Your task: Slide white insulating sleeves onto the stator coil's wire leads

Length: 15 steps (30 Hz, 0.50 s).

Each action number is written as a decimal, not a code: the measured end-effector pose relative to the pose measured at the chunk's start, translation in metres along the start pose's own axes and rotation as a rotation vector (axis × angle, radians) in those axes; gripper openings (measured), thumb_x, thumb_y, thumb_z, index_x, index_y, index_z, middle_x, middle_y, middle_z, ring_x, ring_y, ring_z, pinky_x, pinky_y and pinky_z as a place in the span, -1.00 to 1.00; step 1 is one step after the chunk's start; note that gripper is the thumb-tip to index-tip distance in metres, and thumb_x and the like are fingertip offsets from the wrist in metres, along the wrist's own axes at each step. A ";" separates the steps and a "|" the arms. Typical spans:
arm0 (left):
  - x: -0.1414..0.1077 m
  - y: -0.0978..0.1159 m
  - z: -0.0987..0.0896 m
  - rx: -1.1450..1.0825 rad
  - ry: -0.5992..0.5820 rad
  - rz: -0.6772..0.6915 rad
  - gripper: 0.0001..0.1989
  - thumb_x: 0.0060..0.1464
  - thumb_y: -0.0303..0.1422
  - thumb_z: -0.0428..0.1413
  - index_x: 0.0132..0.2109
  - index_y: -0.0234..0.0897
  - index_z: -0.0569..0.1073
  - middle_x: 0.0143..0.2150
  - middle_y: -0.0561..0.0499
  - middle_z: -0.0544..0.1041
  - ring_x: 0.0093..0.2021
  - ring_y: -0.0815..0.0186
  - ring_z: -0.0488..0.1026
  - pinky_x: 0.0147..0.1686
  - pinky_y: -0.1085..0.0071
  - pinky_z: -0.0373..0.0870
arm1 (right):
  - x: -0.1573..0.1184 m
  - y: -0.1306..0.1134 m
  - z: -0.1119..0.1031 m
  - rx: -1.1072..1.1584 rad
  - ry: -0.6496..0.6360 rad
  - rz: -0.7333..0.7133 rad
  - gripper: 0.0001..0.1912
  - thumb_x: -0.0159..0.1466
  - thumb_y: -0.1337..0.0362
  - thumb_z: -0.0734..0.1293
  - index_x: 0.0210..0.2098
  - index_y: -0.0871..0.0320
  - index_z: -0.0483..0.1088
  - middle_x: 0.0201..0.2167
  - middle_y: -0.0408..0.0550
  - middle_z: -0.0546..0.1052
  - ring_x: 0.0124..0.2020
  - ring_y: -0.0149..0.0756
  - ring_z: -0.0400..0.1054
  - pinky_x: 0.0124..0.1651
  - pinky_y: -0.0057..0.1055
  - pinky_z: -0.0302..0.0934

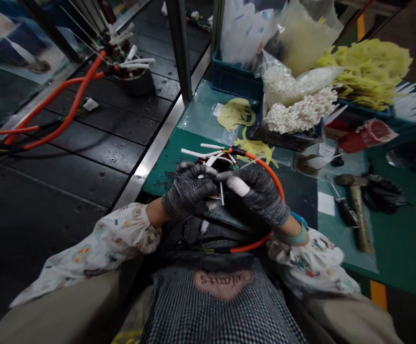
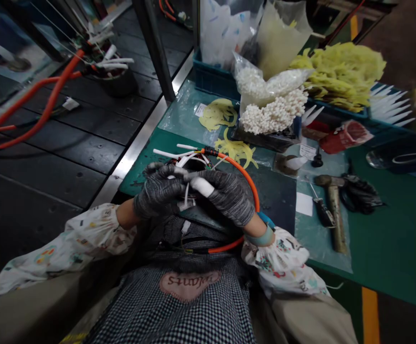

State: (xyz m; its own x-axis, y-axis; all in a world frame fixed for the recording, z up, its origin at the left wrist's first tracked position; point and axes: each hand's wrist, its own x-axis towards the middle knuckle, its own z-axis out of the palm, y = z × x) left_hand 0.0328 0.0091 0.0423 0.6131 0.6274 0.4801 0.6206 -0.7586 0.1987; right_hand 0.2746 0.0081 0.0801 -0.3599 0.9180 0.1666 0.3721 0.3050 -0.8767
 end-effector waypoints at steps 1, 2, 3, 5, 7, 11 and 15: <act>0.000 0.000 0.000 -0.003 -0.008 -0.006 -0.67 0.32 -0.06 0.23 0.14 0.04 0.66 0.10 0.05 0.71 0.20 0.13 0.56 0.41 0.11 0.17 | -0.001 0.001 -0.002 0.009 -0.004 0.003 -0.79 0.47 0.08 0.42 -0.03 -0.05 0.69 -0.13 -0.11 0.77 -0.14 -0.11 0.68 -0.01 -0.13 0.57; 0.000 0.000 0.000 -0.005 -0.005 -0.008 -0.69 0.32 -0.05 0.23 0.12 0.03 0.66 0.09 0.04 0.71 0.20 0.13 0.56 0.42 0.10 0.16 | -0.001 0.001 -0.002 0.015 0.008 0.009 -0.83 0.42 0.09 0.47 -0.07 -0.04 0.70 -0.15 -0.12 0.77 -0.15 -0.11 0.67 -0.02 -0.13 0.57; 0.000 0.000 0.000 -0.005 0.009 -0.004 -0.71 0.31 -0.06 0.23 0.08 0.03 0.67 0.07 0.04 0.71 0.19 0.13 0.56 0.43 0.09 0.16 | -0.001 0.001 -0.002 0.018 0.036 0.013 -0.86 0.39 0.11 0.50 -0.11 -0.03 0.70 -0.17 -0.12 0.77 -0.17 -0.12 0.67 -0.03 -0.13 0.57; 0.000 0.000 0.001 -0.003 0.028 0.009 -0.75 0.32 -0.06 0.23 0.02 0.02 0.68 0.05 0.05 0.71 0.17 0.14 0.57 0.44 0.09 0.15 | -0.001 0.001 -0.001 0.015 0.081 0.009 -0.89 0.36 0.15 0.52 -0.15 -0.01 0.70 -0.21 -0.11 0.77 -0.20 -0.13 0.67 -0.05 -0.15 0.56; 0.000 -0.001 0.002 -0.006 0.021 0.007 -0.76 0.31 -0.06 0.23 0.01 0.02 0.68 0.06 0.04 0.70 0.16 0.14 0.57 0.45 0.08 0.14 | 0.000 0.001 0.000 0.021 0.076 -0.004 -0.88 0.37 0.17 0.51 -0.15 0.00 0.70 -0.21 -0.11 0.76 -0.20 -0.14 0.66 -0.07 -0.17 0.55; -0.002 -0.004 0.004 -0.002 -0.019 -0.019 -0.70 0.29 -0.02 0.26 0.06 0.05 0.68 0.09 0.04 0.69 0.17 0.11 0.56 0.46 0.05 0.10 | 0.001 0.003 -0.001 0.033 0.032 0.000 -0.88 0.37 0.15 0.51 -0.14 -0.02 0.71 -0.23 -0.14 0.76 -0.24 -0.19 0.65 -0.12 -0.22 0.54; -0.003 -0.005 0.005 0.017 -0.018 -0.004 -0.70 0.30 -0.01 0.25 0.06 0.05 0.68 0.08 0.05 0.70 0.17 0.12 0.55 0.43 0.08 0.13 | 0.002 0.005 -0.002 0.046 0.031 0.002 -0.87 0.35 0.13 0.52 -0.15 -0.01 0.70 -0.23 -0.14 0.76 -0.23 -0.19 0.65 -0.09 -0.22 0.54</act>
State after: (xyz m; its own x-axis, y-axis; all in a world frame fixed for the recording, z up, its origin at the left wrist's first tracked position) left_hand 0.0299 0.0118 0.0358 0.6189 0.6337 0.4642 0.6313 -0.7529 0.1860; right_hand 0.2775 0.0116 0.0769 -0.3323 0.9263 0.1777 0.3330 0.2915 -0.8967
